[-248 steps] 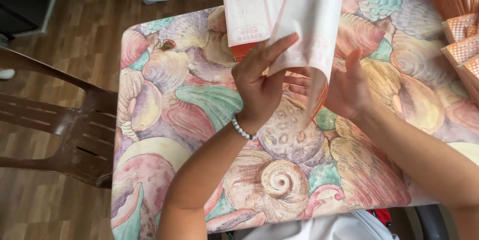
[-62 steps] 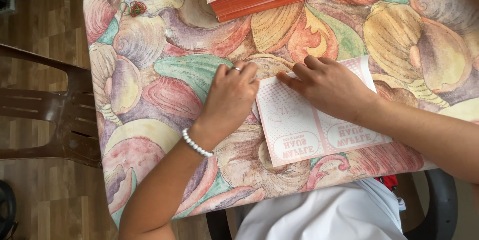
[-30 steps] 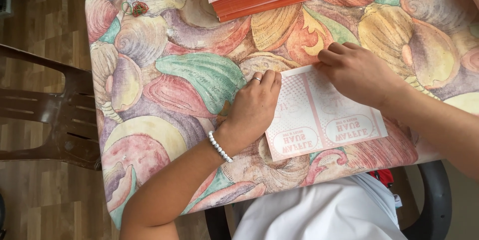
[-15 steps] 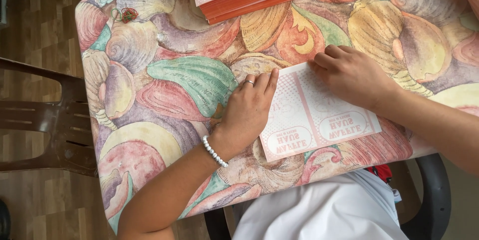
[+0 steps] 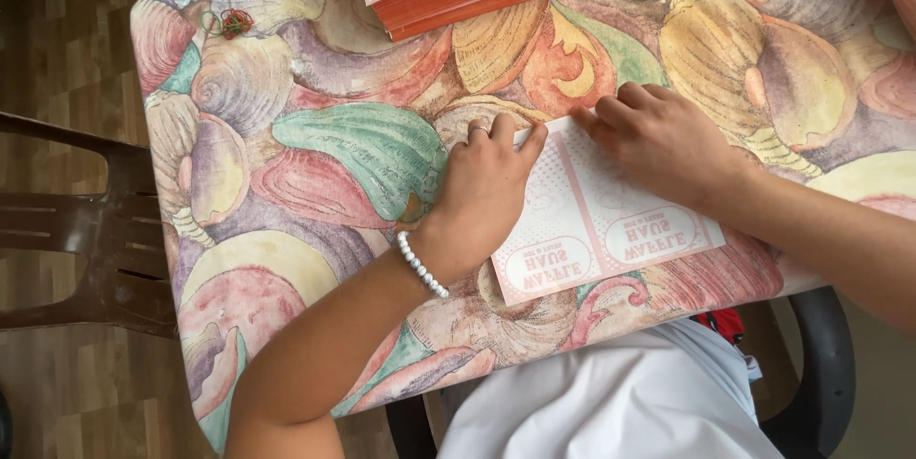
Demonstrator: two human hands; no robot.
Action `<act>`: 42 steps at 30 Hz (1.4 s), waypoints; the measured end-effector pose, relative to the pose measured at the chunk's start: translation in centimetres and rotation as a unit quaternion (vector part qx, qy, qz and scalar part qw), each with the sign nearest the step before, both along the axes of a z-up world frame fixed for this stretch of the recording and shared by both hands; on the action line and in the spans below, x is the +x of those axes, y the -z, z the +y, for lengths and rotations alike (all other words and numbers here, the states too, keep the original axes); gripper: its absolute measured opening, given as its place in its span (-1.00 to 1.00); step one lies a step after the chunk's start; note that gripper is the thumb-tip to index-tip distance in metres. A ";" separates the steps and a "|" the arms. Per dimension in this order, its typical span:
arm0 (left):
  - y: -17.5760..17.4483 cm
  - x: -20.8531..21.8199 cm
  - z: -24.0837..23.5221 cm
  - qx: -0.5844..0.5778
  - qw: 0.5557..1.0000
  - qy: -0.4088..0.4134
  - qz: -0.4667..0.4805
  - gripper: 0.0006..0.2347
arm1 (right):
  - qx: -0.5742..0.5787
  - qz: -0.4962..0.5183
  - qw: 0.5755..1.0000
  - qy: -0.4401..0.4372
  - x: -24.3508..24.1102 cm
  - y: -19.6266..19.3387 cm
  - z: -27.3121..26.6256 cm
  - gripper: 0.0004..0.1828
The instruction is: Folding flat paper templates into bags and stacking them on a table.
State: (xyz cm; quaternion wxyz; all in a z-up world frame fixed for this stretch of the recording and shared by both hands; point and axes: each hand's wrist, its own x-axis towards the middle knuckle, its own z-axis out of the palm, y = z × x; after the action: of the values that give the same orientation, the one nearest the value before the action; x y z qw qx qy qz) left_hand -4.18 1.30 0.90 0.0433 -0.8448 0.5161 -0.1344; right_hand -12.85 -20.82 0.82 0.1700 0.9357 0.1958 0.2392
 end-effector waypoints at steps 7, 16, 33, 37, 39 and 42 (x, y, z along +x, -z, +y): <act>0.0 -1.3 -1.5 0.031 0.998 -0.053 -0.011 -0.43 | 0.002 -0.004 0.999 -0.041 0.4 -0.7 -1.1 -0.92; 0.3 -2.3 -2.6 0.083 0.994 -0.019 -0.068 -0.67 | 0.025 0.119 0.992 -0.031 -0.4 0.3 -5.1 -0.84; 0.0 -0.9 -3.7 0.043 0.999 -0.022 0.003 -0.54 | 0.030 0.192 0.981 0.017 0.0 -1.3 -5.4 -0.85; 0.1 -1.0 -3.9 0.033 0.999 -0.035 0.017 -0.53 | -0.001 0.212 0.973 0.086 -1.0 -0.5 -8.2 -0.69; -0.1 -1.0 -3.9 0.038 0.999 -0.032 0.013 -0.52 | -0.023 0.167 0.981 0.095 -1.1 -1.6 -8.5 -0.86; -0.1 -1.2 -3.8 0.038 0.999 -0.028 0.009 -0.53 | 0.044 0.106 0.991 0.076 -0.8 -1.8 -6.5 -0.80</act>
State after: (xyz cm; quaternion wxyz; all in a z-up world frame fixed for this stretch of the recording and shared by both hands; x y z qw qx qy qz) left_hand -5.34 -2.47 0.95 0.0742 -0.8579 0.4974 -0.1054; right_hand -13.69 -27.35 2.67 0.1242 0.9745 0.1306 0.1339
